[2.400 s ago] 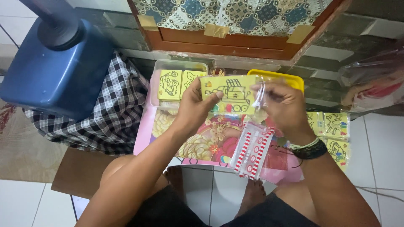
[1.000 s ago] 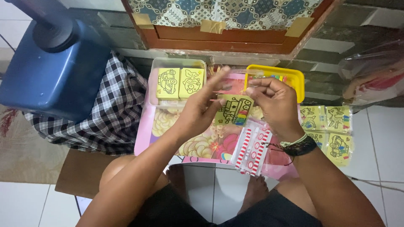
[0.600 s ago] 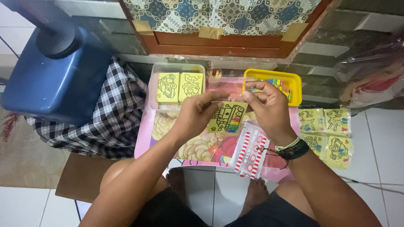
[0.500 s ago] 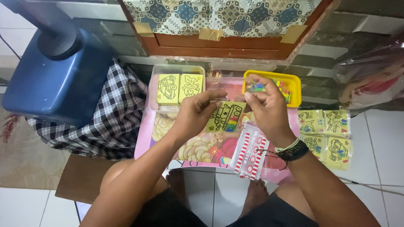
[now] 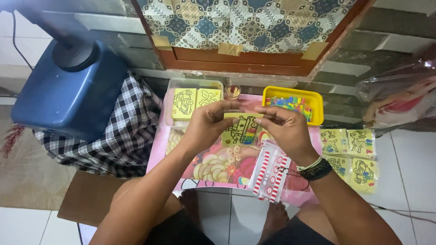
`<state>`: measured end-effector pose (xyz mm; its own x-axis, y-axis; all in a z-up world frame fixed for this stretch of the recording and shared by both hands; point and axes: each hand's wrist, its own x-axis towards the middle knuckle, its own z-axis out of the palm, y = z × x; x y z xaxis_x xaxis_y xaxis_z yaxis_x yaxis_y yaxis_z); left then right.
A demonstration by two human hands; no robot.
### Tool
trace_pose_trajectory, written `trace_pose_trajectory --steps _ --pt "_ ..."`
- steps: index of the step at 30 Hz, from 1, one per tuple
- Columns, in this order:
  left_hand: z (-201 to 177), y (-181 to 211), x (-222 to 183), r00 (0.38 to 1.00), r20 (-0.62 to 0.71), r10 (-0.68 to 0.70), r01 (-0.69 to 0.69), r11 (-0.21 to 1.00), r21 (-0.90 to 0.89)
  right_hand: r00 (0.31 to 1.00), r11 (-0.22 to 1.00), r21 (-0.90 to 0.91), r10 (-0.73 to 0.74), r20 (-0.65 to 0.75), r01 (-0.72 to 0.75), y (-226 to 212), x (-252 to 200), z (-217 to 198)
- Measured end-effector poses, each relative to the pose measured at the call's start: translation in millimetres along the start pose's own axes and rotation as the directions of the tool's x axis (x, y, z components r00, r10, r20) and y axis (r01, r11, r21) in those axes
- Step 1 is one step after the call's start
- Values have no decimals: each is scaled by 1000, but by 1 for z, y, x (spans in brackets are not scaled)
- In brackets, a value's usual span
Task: Placing printed yellow cards and small colorful plastic pieces into small plastic bags for packaging.
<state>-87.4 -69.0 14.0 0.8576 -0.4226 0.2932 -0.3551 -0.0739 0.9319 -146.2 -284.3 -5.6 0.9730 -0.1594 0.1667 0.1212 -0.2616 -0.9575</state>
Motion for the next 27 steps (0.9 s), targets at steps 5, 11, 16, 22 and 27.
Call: trace_pose_trajectory --steps 5,11,16,22,27 --pt "-13 -29 3 996 86 -4 -18 964 264 996 994 -61 87 14 -86 3 1 -2" --pt "-20 -28 3 975 179 128 -189 907 377 993 959 -257 120 -2 -116 -17 0 4" --pt "-18 -44 7 978 172 115 -178 891 419 1000 905 -425 -11 16 17 -14 3 6" --pt "-24 -36 9 946 186 266 -322 842 433 957 857 -428 -270 101 287 2 9 7" --pt "-28 -43 4 985 157 -64 19 961 276 994 977 -196 -94 -64 80 26 6 13"
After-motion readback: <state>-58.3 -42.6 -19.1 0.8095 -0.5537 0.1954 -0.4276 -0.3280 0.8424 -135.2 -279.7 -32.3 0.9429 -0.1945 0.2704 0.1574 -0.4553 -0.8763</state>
